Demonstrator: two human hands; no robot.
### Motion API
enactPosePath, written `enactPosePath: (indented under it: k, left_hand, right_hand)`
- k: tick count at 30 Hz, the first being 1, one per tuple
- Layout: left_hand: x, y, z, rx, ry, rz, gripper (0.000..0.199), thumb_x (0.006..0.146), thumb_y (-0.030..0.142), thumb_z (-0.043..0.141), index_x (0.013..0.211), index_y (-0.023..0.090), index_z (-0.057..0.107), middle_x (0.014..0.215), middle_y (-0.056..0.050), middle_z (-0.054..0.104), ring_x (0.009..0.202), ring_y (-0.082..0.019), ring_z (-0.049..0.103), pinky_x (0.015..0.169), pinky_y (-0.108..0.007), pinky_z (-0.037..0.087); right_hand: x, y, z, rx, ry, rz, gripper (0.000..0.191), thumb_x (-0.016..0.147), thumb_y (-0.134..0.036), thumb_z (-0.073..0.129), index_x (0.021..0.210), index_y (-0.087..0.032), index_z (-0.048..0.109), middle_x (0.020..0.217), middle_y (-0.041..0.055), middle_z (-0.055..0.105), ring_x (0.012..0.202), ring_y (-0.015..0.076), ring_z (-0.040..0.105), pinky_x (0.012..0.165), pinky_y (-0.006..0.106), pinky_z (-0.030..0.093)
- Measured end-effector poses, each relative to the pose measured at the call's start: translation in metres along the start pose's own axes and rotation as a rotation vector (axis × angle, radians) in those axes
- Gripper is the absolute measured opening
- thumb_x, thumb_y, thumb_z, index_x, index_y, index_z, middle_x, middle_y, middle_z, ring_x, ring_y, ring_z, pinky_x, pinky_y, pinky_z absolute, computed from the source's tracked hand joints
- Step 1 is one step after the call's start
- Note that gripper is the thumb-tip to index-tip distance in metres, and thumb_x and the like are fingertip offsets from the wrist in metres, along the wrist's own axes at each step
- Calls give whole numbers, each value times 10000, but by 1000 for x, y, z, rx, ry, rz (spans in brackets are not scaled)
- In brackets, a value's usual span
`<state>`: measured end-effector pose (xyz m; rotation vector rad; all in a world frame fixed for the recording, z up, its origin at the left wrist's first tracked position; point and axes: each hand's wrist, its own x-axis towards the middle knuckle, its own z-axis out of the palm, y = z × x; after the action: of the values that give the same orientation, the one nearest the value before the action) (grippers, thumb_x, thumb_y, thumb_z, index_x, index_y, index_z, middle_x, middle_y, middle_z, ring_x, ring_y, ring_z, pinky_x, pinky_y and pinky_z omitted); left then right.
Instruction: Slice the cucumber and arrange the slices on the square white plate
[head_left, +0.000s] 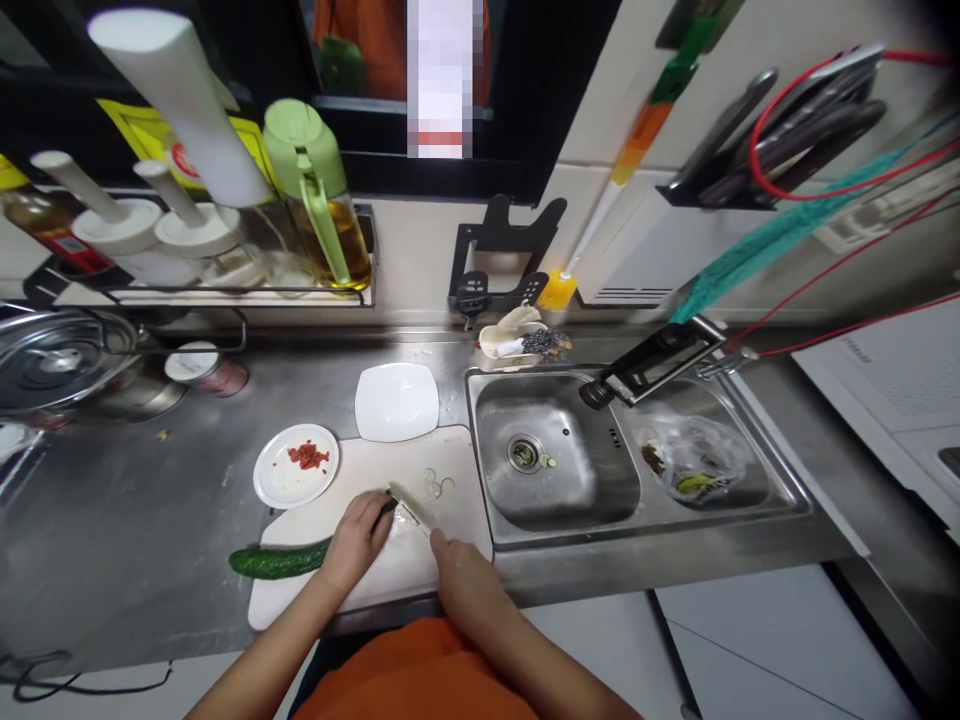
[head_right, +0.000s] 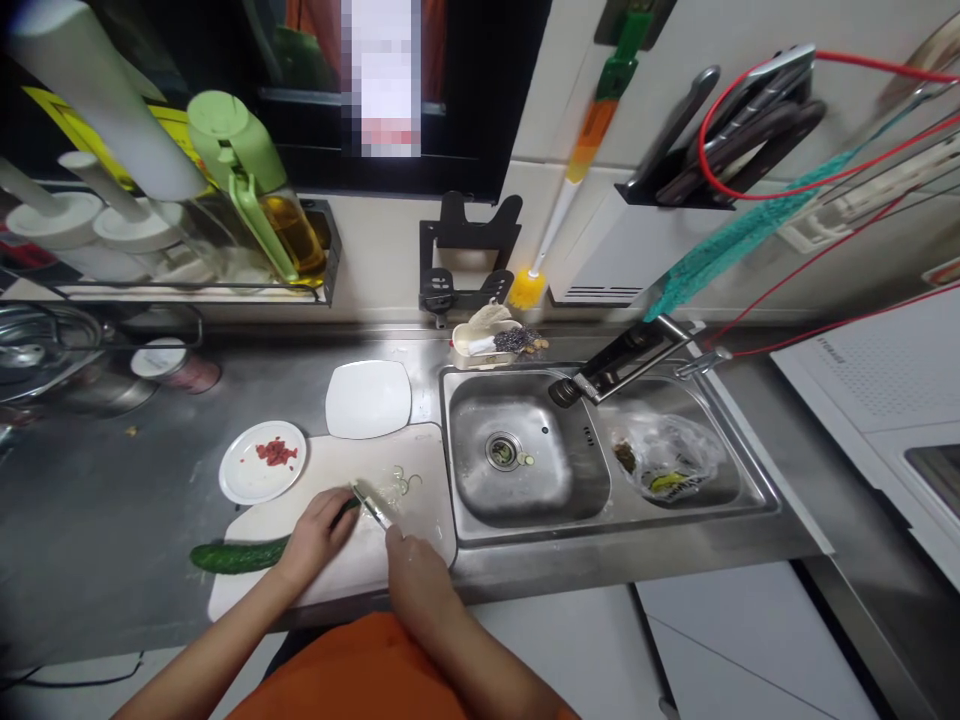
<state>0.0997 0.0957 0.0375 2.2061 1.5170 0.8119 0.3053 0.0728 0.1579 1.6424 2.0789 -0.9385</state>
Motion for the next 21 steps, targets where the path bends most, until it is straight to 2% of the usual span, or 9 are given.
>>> enactPosePath:
  k: [10,21]
  left_hand:
    - [0,-2,1,-5,-12,-13,210,879,247,495,1055,178,587,1016,-94,653,966,-205,607,882,-384,516]
    - [1,-1,1,-6,16,4,210,874,236,497,1054,184,591,1013,-95,655,961,-209,610,873,-395,520]
  right_hand:
    - [9,-1,-9,20,-54,-28,452,800,24,333,1182,-149,503,949,125,665,919,237,629,703,275,443]
    - [36,-14,-2,28,-34,-24,418,857,-24,295,1200,-137,505,964,129,666,973,239,623,755,296,469]
